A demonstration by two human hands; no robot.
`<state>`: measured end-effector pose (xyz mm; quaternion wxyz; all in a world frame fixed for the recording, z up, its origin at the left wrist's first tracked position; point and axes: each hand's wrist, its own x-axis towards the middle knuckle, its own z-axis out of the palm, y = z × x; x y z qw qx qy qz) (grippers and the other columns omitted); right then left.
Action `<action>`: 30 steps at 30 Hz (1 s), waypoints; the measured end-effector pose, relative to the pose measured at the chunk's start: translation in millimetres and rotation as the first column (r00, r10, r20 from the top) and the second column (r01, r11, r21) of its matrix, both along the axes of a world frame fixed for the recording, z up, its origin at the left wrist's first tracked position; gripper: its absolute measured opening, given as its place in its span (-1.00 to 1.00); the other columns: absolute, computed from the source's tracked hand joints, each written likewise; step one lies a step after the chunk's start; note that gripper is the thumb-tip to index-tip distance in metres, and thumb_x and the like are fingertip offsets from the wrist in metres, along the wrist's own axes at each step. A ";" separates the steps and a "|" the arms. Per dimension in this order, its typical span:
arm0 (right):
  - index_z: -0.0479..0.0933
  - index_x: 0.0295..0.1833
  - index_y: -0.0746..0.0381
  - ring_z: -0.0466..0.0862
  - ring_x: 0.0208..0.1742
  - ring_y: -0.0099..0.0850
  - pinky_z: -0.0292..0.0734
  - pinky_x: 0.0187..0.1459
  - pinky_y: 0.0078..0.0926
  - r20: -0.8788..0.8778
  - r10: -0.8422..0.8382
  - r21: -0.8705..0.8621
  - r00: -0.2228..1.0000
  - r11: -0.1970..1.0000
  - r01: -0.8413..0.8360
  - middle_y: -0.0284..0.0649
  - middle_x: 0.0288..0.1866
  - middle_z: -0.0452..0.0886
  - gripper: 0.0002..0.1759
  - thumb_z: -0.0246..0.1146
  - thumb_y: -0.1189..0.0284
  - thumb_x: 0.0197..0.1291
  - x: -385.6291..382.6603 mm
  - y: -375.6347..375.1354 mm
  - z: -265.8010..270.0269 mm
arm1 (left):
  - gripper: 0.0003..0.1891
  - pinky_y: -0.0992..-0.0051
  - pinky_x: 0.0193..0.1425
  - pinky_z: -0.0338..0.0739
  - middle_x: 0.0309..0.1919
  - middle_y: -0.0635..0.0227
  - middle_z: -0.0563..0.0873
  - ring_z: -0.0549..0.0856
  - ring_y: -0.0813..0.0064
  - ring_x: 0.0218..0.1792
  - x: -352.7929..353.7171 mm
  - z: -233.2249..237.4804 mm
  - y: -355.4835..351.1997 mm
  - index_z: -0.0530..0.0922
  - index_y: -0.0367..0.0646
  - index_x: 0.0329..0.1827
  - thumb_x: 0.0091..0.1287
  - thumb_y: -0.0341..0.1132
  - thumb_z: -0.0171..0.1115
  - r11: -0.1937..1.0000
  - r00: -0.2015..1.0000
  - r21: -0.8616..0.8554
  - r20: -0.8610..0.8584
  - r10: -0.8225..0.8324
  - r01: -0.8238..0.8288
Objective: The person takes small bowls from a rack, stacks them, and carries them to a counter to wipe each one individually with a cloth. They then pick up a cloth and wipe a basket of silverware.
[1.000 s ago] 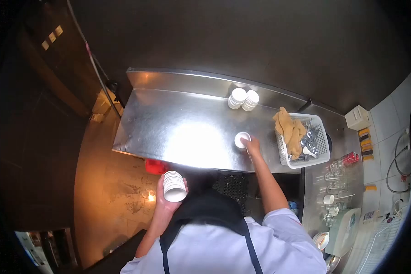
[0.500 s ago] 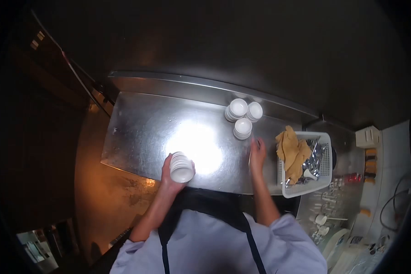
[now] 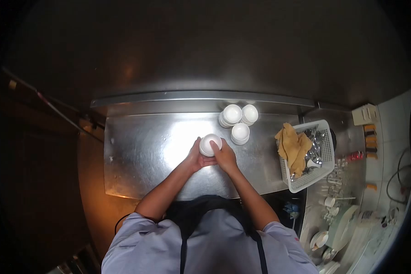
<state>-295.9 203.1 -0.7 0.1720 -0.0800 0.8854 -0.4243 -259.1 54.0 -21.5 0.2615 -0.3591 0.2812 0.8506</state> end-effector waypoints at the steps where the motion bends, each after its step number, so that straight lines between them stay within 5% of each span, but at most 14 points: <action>1: 0.55 0.28 0.29 0.81 -0.08 -0.16 0.68 -0.10 -0.27 0.099 -0.047 -0.043 0.994 0.998 0.052 0.06 -0.02 0.77 -0.41 0.19 -0.02 0.50 -7.4 -4.8 3.3 | -0.18 0.01 0.24 0.72 0.10 -0.11 0.75 0.81 -0.01 0.03 -8.9 -9.0 -11.0 0.46 -0.20 0.45 0.63 0.35 -0.41 0.972 0.987 -0.172 0.020 -0.161 0.162; 3: 0.55 0.25 0.32 0.81 -0.24 -0.28 0.70 -0.32 -0.36 0.297 -0.126 -0.123 0.946 0.978 0.169 0.03 -0.06 0.76 -0.40 0.20 -0.02 0.50 -21.5 -15.6 8.2 | -0.21 0.03 0.11 0.77 0.03 -0.07 0.79 0.85 0.00 -0.12 -25.3 -30.9 -38.0 0.36 -0.21 0.54 0.63 0.32 -0.30 0.752 0.886 -0.483 0.129 -0.446 0.449; 4: 0.55 0.23 0.34 0.76 -0.38 -0.44 0.65 -0.54 -0.50 0.339 -0.200 -0.214 0.919 0.935 0.283 -0.04 -0.13 0.74 -0.41 0.23 -0.01 0.50 -24.3 -23.3 0.6 | -0.33 0.11 0.06 0.77 -0.08 -0.05 0.81 0.85 0.03 -0.21 -25.0 -51.0 -55.3 0.42 -0.21 0.49 0.60 0.18 -0.10 0.449 0.780 -0.786 0.068 -0.622 0.426; 6: 0.54 0.25 0.33 0.76 -0.36 -0.42 0.70 -0.52 -0.48 0.352 -0.225 -0.266 0.908 0.906 0.328 -0.09 -0.15 0.73 -0.43 0.24 0.02 0.49 -24.7 -33.6 1.3 | -0.48 0.21 0.01 0.76 -0.15 -0.02 0.81 0.84 0.09 -0.29 -31.4 -58.7 -71.2 0.49 -0.18 0.43 0.51 -0.10 0.18 0.044 0.655 -0.973 0.120 -0.746 0.228; 7: 0.54 0.26 0.32 0.77 -0.36 -0.42 0.72 -0.50 -0.47 0.360 -0.235 -0.291 0.903 0.891 0.348 -0.11 -0.16 0.73 -0.43 0.25 0.03 0.49 -24.6 -38.9 0.6 | -0.50 0.23 0.00 0.75 -0.12 0.00 0.80 0.84 0.11 -0.27 -36.9 -45.1 -75.2 0.50 -0.16 0.42 0.44 -0.23 0.26 -0.016 0.681 -0.978 0.156 -0.716 0.207; 11: 0.50 0.33 0.33 0.79 -0.22 -0.34 0.76 -0.47 -0.46 0.258 -0.299 -0.322 0.918 0.870 0.374 -0.04 0.04 0.66 -0.36 0.39 0.06 0.38 -12.4 -59.7 -13.7 | -0.40 0.22 0.07 0.72 0.08 0.06 0.73 0.81 0.10 -0.06 -22.1 4.2 -72.0 0.50 -0.12 0.43 0.27 -0.58 0.33 -0.033 0.709 -0.955 -0.194 -0.678 -0.293; 15: 0.52 0.29 0.40 0.79 -0.22 -0.29 0.72 -0.38 -0.42 0.027 -0.390 -0.235 0.920 0.892 0.386 0.05 0.06 0.66 -0.28 0.43 0.00 0.34 -19.6 -71.1 -64.5 | -0.28 0.29 0.22 0.67 0.20 0.08 0.67 0.72 0.07 0.18 -16.4 -9.6 -51.7 0.46 -0.19 0.42 0.14 -0.49 0.54 0.131 0.667 -0.921 -0.358 -0.653 -0.367; 17: 0.57 0.32 0.35 0.77 0.04 -0.14 0.68 0.11 -0.27 -0.154 -0.403 -0.080 0.902 0.915 0.395 0.03 0.15 0.71 -0.24 0.44 -0.07 0.29 -23.1 -76.9 -56.2 | -0.28 0.26 0.29 0.60 0.17 0.09 0.70 0.72 0.17 0.17 -27.5 -28.4 -50.6 0.49 -0.20 0.39 0.13 -0.39 0.62 0.275 0.696 -0.896 -0.444 -0.565 -0.349; 21: 0.65 0.31 0.19 0.69 0.23 -0.08 0.54 0.31 -0.18 0.053 -0.412 -0.355 0.909 0.843 0.403 0.01 0.17 0.73 -0.36 0.51 0.11 0.17 -14.7 -67.8 -44.8 | -0.47 0.23 0.19 0.61 0.12 0.06 0.75 0.72 0.17 0.08 -57.6 -65.6 -73.0 0.60 -0.36 0.24 0.21 -0.40 0.55 0.329 0.660 -0.880 -0.475 -0.581 -0.344; 24: 0.73 -0.01 0.23 0.77 0.01 -0.05 0.61 0.14 -0.11 -0.181 -0.380 -0.189 0.907 0.919 0.347 -0.02 -0.04 0.78 -0.69 0.43 0.24 0.30 15.0 -8.2 22.9 | -0.50 0.15 0.18 0.61 0.12 0.03 0.72 0.70 0.12 0.08 -86.6 -84.6 -78.7 0.62 -0.37 0.19 0.23 -0.37 0.58 0.300 0.605 -0.855 -0.512 -0.610 -0.422; 25: 0.73 -0.07 0.24 0.77 -0.02 -0.05 0.63 0.10 -0.11 -0.239 -0.369 -0.173 0.898 0.926 0.334 -0.03 -0.08 0.78 -0.75 0.41 0.28 0.31 25.6 8.6 37.4 | -0.49 0.09 0.18 0.59 0.16 -0.03 0.67 0.67 0.04 0.13 -99.1 -108.8 -84.1 0.60 -0.41 0.18 0.21 -0.37 0.59 0.182 0.566 -0.832 -0.500 -0.655 -0.524; 26: 0.73 -0.14 0.25 0.77 -0.04 -0.07 0.64 0.04 -0.12 -0.314 -0.444 -0.183 0.839 0.896 0.406 -0.07 -0.14 0.78 -0.82 0.41 0.36 0.29 27.6 26.0 30.3 | -0.47 0.08 0.18 0.59 0.18 -0.07 0.63 0.65 -0.03 0.16 -105.2 -109.1 -90.6 0.58 -0.41 0.22 0.23 -0.39 0.57 0.015 0.569 -0.862 -0.348 -0.745 -0.507; 28: 0.72 -0.10 0.26 0.75 0.04 -0.06 0.65 0.10 -0.11 -0.354 -0.548 -0.139 0.758 0.832 0.537 -0.06 -0.01 0.76 -0.84 0.39 0.45 0.23 29.0 67.7 51.2 | -0.45 0.10 0.20 0.57 0.14 -0.08 0.65 0.66 -0.10 0.11 -109.6 -97.7 -84.3 0.58 -0.41 0.25 0.22 -0.40 0.57 -0.004 0.579 -0.874 -0.318 -0.750 -0.486; 30: 0.68 0.09 0.24 0.68 0.20 -0.01 0.61 0.23 -0.10 -0.732 -0.544 -0.112 0.410 0.690 0.716 -0.02 0.15 0.68 -0.68 0.39 0.43 0.23 19.1 113.2 33.5 | -0.42 0.13 0.23 0.57 0.18 -0.09 0.66 0.68 -0.06 0.12 -103.6 -81.5 -78.6 0.56 -0.39 0.31 0.25 -0.41 0.55 0.022 0.600 -0.905 -0.300 -0.741 -0.425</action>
